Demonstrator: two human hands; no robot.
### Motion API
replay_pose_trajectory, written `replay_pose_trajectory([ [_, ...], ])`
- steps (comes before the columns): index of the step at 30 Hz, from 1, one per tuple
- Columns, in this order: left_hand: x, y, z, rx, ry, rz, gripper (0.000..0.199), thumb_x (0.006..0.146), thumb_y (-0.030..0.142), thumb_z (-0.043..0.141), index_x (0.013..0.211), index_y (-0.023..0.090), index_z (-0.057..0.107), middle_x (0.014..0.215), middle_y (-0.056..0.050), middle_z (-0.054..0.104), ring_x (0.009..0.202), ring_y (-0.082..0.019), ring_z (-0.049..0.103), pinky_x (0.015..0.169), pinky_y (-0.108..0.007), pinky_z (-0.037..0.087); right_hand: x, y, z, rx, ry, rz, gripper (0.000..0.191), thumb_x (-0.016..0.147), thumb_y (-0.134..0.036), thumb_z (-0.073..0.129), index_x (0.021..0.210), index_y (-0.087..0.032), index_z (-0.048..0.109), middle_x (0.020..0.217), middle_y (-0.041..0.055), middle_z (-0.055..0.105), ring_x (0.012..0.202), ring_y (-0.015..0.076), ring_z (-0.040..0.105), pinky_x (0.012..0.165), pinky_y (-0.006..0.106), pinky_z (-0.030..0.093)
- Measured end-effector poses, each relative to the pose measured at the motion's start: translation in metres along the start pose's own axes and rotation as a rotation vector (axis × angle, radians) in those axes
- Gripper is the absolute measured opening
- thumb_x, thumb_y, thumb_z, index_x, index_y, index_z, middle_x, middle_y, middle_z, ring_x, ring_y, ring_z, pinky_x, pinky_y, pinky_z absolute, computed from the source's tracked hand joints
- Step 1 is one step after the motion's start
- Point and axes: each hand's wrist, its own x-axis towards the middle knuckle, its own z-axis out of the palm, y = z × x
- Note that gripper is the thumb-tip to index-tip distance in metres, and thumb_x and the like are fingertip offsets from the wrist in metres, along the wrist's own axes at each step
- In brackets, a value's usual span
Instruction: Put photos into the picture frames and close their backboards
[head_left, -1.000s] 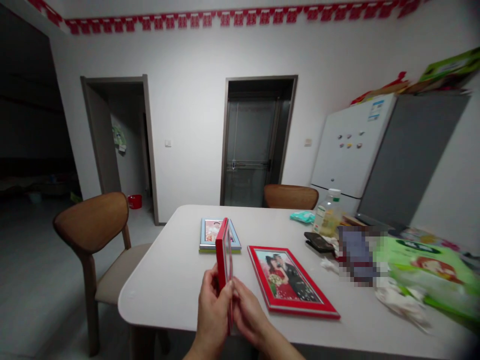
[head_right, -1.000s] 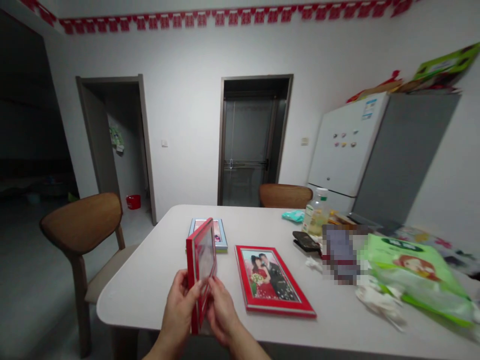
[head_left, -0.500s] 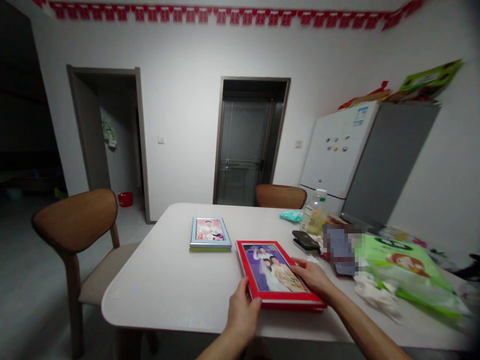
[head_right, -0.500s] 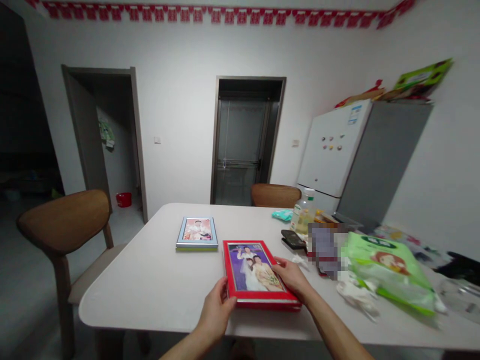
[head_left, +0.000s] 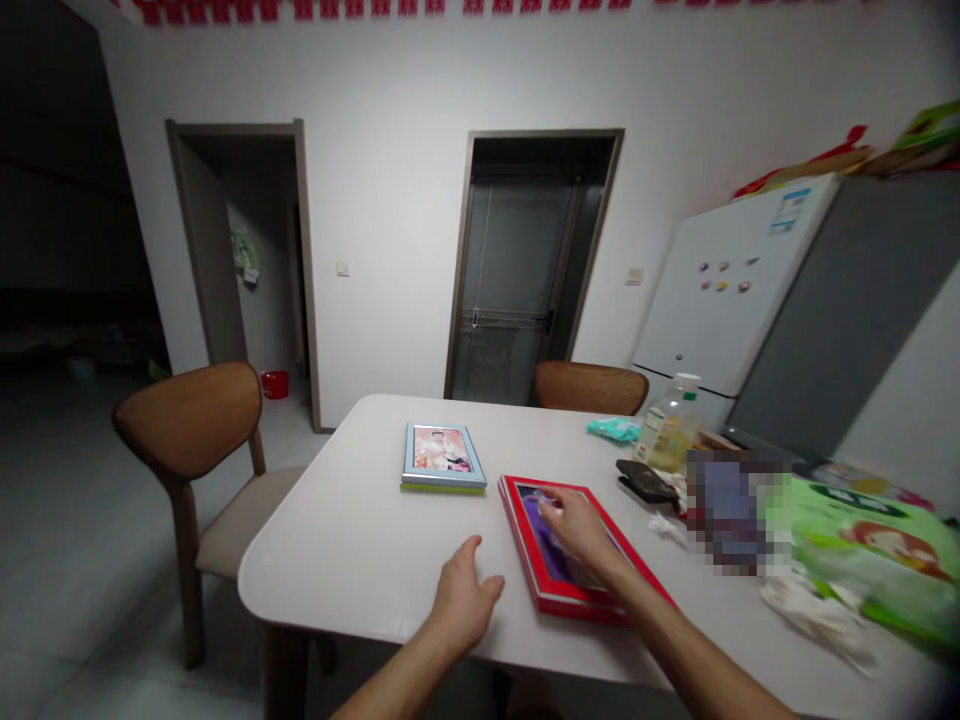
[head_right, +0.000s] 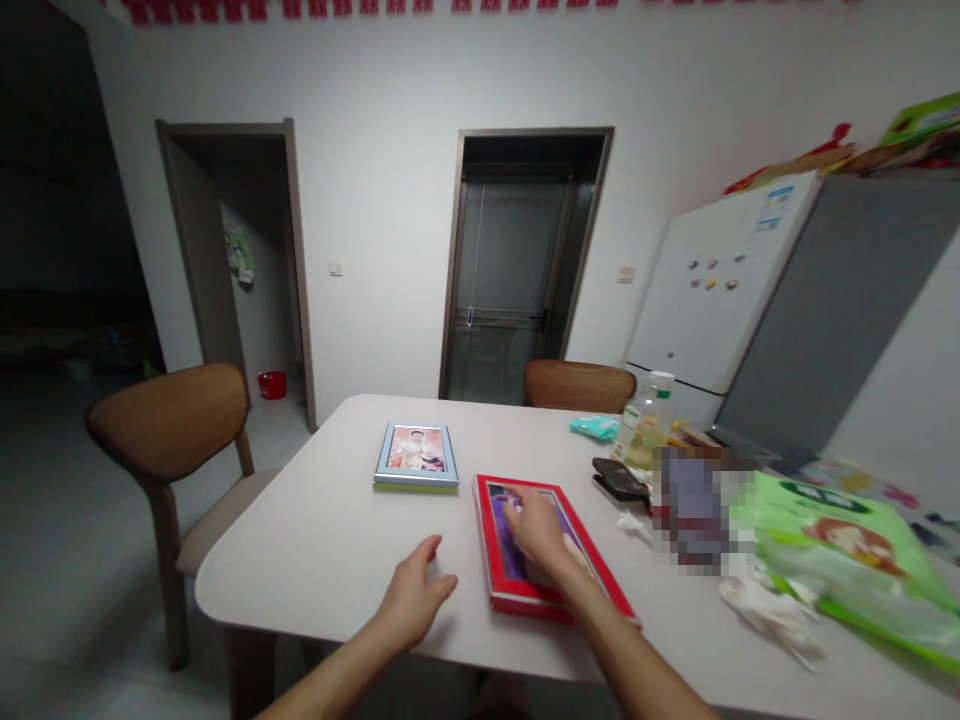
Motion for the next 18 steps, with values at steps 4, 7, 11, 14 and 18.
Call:
replay_pose_trajectory([
  [4,0.010,-0.017,-0.035,-0.063,0.119,-0.049,0.053,0.065,0.017,0.054,0.116,0.006,0.042,0.119,-0.015,0.047,0.110,-0.023,0.043,0.093,-0.030,0.029,0.023,-0.069,0.042,0.017,-0.091,-0.200,0.033,0.069,-0.021,0.049,0.101,-0.016,0.057,0.102,0.0085,0.060,0.095,0.0176,0.052,0.083,0.026,0.037],
  [7,0.017,-0.030,-0.051,-0.145,0.186,-0.080,0.050,0.064,0.015,0.056,0.112,0.009,0.045,0.118,-0.014,0.048,0.108,-0.022,0.044,0.092,-0.029,0.030,0.043,-0.097,0.063,0.003,-0.103,-0.249,0.034,0.065,-0.019,0.055,0.099,-0.017,0.056,0.100,0.0092,0.059,0.094,0.0189,0.050,0.082,0.028,0.036],
  [11,0.027,-0.045,-0.058,-0.317,0.243,-0.141,0.046,0.062,0.014,0.060,0.106,0.011,0.048,0.116,-0.015,0.050,0.106,-0.021,0.047,0.089,-0.027,0.034,0.055,-0.107,0.077,-0.043,-0.098,-0.276,0.024,0.068,-0.013,0.049,0.090,-0.014,0.057,0.096,0.0117,0.057,0.089,0.0195,0.049,0.077,0.029,0.035],
  [14,0.034,-0.050,-0.059,-0.481,0.273,-0.207,0.044,0.062,0.018,0.062,0.103,0.010,0.048,0.109,-0.016,0.054,0.102,-0.021,0.050,0.084,-0.026,0.038,0.047,-0.112,0.078,-0.072,-0.110,-0.322,0.019,0.068,-0.012,0.047,0.084,-0.014,0.056,0.093,0.0108,0.055,0.086,0.0189,0.047,0.075,0.029,0.034],
  [18,0.033,-0.044,-0.061,-0.693,0.276,-0.271,0.044,0.065,0.034,0.061,0.100,0.010,0.050,0.092,-0.013,0.061,0.087,-0.020,0.058,0.073,-0.028,0.044,0.016,-0.123,0.066,-0.018,-0.080,-0.414,0.018,0.068,-0.014,0.049,0.085,-0.016,0.053,0.090,0.0067,0.052,0.085,0.0171,0.044,0.075,0.028,0.034],
])
